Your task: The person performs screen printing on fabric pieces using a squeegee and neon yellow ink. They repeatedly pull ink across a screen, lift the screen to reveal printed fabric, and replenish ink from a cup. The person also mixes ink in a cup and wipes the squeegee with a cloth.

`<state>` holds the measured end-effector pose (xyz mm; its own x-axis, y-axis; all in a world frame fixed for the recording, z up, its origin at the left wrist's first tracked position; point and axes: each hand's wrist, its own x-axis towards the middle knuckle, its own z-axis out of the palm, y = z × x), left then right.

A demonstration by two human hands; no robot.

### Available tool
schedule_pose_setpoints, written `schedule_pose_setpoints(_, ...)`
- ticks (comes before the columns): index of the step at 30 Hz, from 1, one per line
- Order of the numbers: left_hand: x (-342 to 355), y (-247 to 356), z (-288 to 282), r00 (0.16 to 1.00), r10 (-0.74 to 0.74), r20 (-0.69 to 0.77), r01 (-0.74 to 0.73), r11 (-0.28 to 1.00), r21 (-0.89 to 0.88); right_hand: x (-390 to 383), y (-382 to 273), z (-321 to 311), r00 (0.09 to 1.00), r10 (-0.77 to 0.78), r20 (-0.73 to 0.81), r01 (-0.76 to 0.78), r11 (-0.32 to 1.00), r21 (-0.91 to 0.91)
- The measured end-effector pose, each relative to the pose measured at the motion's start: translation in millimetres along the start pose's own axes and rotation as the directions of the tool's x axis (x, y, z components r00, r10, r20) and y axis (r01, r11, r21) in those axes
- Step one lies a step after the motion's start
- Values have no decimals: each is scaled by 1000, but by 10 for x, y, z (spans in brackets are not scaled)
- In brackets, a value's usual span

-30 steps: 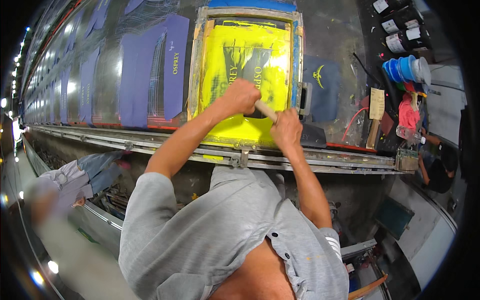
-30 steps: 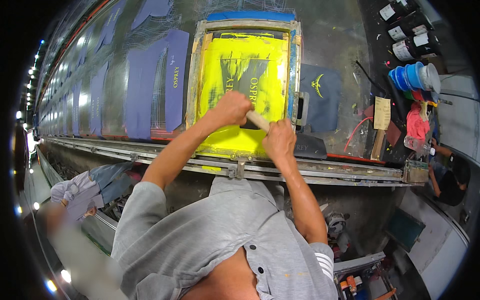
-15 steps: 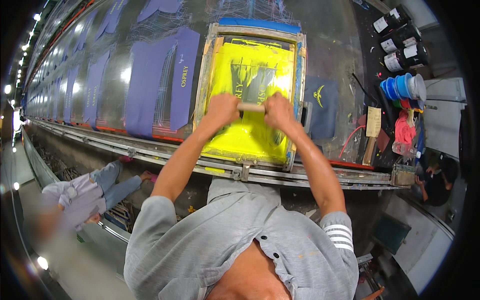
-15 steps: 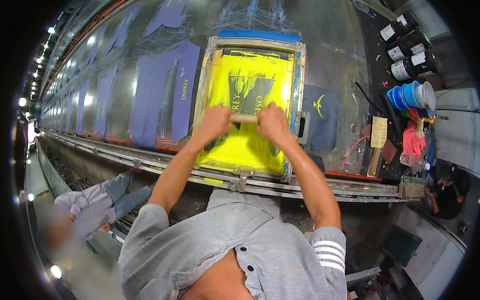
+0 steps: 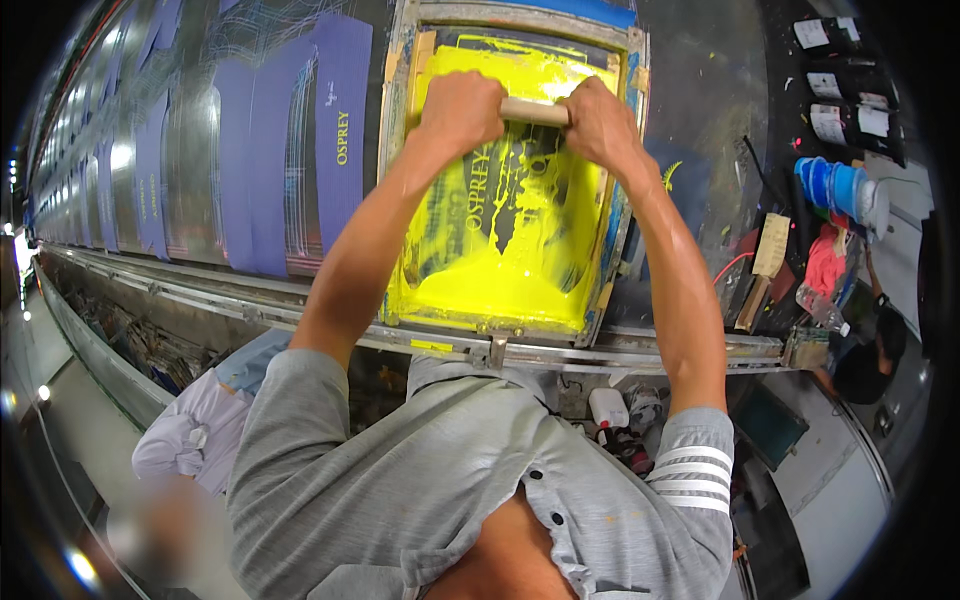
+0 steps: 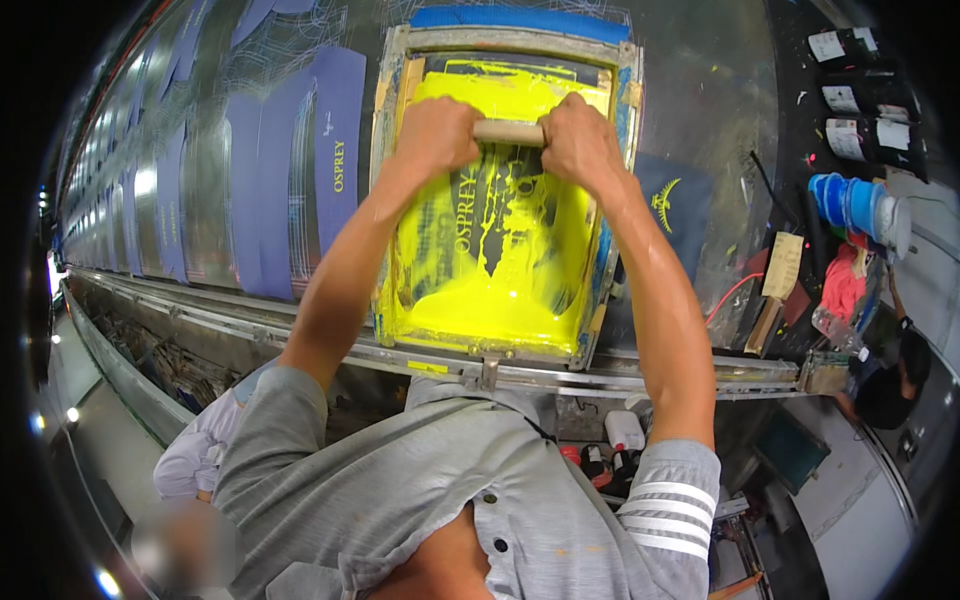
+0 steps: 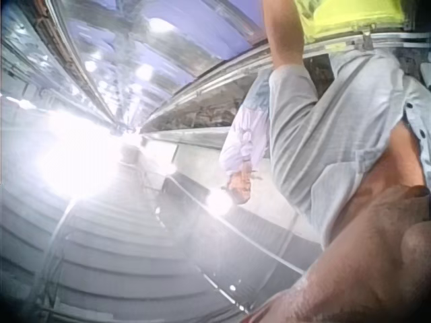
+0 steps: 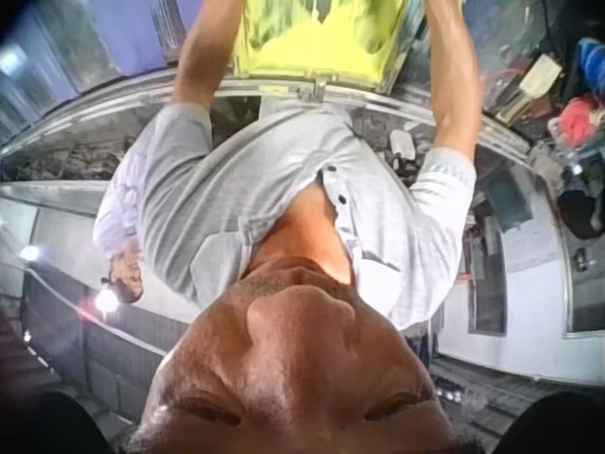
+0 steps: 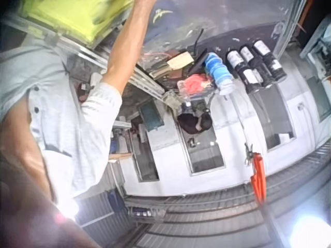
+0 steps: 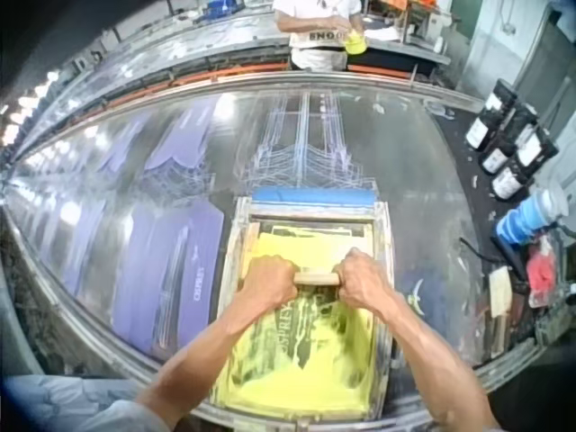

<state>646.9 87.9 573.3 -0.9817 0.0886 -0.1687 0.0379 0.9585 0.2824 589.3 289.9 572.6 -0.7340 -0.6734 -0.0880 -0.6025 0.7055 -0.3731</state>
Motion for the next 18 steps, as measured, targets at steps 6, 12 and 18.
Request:
schedule_pose_setpoints(6,-1473,420,447,999,-5,44,6,1000,-31,-1387,-579,395,997,-71,19,68,992,108)
schedule_pose_setpoints(12,-2641,819,704,1000,12,-27,-13,998,-68,-2549,-1100,685,999,-49,-14,50,992,116)
schedule_pose_setpoints(18,-3444,1157,1028,922,147,-359,-182,981,-67,-3417,-1512,952,931,-98,-352,87,995,-46)
